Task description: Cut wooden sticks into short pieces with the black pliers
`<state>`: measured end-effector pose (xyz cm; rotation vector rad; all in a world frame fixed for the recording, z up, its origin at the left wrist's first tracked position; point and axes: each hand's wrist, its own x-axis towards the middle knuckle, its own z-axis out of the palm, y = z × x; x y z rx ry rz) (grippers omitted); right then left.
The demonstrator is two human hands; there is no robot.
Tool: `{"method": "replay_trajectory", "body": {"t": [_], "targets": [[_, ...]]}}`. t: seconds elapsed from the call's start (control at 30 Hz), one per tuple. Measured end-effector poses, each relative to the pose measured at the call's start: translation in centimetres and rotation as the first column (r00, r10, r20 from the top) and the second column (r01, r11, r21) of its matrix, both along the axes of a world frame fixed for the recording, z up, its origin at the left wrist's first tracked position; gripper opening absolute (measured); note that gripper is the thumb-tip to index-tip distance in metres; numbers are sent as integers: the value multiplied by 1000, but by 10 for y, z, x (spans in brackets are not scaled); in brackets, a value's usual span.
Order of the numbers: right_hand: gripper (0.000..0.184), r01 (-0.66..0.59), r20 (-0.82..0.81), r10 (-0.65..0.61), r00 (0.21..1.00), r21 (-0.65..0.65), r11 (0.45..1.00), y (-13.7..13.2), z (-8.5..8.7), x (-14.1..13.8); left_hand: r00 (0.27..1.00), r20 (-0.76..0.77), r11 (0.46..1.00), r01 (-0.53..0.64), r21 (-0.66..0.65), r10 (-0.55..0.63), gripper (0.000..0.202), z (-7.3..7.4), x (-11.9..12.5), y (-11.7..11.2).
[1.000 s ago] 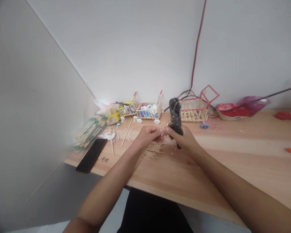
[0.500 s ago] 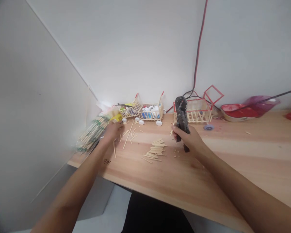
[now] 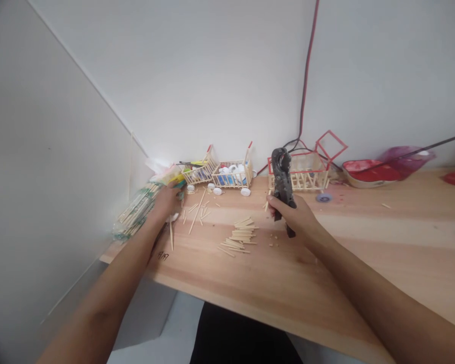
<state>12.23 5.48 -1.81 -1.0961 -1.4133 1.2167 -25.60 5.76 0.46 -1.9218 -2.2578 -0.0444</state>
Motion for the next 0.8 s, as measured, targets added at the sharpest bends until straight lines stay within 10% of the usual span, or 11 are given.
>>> {"method": "replay_trajectory", "body": {"t": [0.6, 0.8], "targets": [[38, 5, -23, -5, 1000, 12, 1000, 10, -14, 3, 997, -80, 999, -20, 37, 23, 29, -5, 2, 4], [37, -8, -12, 8, 1000, 52, 999, 19, -24, 8, 994, -20, 981, -102, 167, 107, 39, 23, -18, -5]]}}
